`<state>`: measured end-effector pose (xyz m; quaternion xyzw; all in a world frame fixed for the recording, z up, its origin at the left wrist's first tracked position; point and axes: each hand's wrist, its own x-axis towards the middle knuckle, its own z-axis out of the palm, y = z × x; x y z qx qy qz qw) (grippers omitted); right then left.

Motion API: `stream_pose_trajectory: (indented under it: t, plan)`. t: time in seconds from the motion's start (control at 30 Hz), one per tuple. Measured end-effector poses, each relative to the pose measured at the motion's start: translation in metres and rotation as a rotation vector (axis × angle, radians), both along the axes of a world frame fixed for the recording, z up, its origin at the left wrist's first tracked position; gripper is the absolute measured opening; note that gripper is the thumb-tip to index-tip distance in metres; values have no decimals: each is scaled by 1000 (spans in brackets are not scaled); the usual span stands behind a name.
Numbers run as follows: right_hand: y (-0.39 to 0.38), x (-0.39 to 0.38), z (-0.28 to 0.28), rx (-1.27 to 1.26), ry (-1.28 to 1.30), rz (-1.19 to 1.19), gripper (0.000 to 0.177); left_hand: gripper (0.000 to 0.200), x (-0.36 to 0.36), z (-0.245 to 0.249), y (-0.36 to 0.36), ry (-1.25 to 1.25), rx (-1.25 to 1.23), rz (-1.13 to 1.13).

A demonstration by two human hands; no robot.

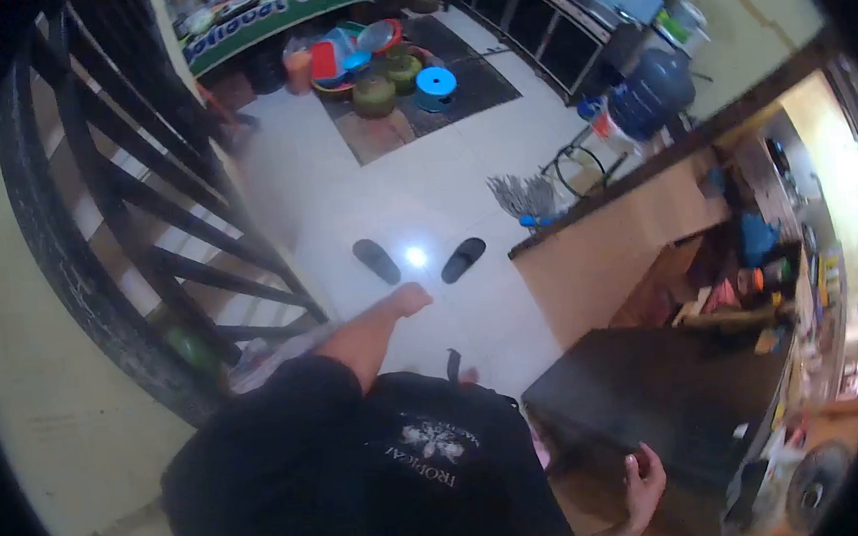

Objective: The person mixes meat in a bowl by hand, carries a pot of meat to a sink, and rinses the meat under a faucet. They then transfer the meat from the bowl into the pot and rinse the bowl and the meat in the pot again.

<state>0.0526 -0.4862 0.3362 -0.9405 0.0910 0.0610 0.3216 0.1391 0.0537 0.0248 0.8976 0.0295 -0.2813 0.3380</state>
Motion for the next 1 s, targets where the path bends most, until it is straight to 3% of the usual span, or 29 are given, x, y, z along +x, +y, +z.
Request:
stream_pose_trajectory:
  t: [0.03,0.1,0.17,0.23,0.3,0.37,0.43,0.5,0.6,0.67,0.7,0.73,0.8,0.87,0.93,0.97,1.0]
  plan:
    - [22,30,3,43,33,27,33,23,-10,-18,14,-45,-153,211]
    - [33,95,-18,133,10,130,33,19,-26,-37,31,113,-192,676]
    - [59,157,-43,175,19,294,34,20,-66,-80,71,-9,-118,633]
    - [102,214,-50,57,59,481,35,18,-112,-88,95,96,-43,717]
    - [146,268,-63,-17,67,590,36,15,-142,-66,80,-70,-162,1158]
    - [183,318,-94,-7,198,715,37,23,-191,-122,113,-235,337,236]
    - [231,359,-113,-25,221,800,37,27,-161,-60,70,320,-584,1661]
    - [262,400,-141,-55,238,879,38,27,-122,13,34,80,-745,1729]
    - [307,453,-197,-61,312,931,38,22,-144,-79,35,202,-788,1626]
    - [337,488,-228,-67,265,928,36,27,-105,-40,53,98,-708,1525]
    - [334,508,-273,44,243,870,27,33,-87,-22,63,-6,-636,1423]
    - [330,512,-295,34,250,867,27,34,-92,-60,96,107,-618,1496]
    - [335,530,-312,91,617,572,22,35,-101,-132,160,336,-585,1645]
    - [343,520,-303,106,703,431,22,35,-85,-148,230,260,-211,1504]
    - [335,532,-321,-66,942,368,23,24,-42,-65,276,-239,158,1253]
    - [309,545,-361,-18,755,848,22,23,-21,-59,318,-141,-65,1468]
    - [282,559,-402,-112,216,1411,21,22,-3,-54,353,-44,-295,1671]
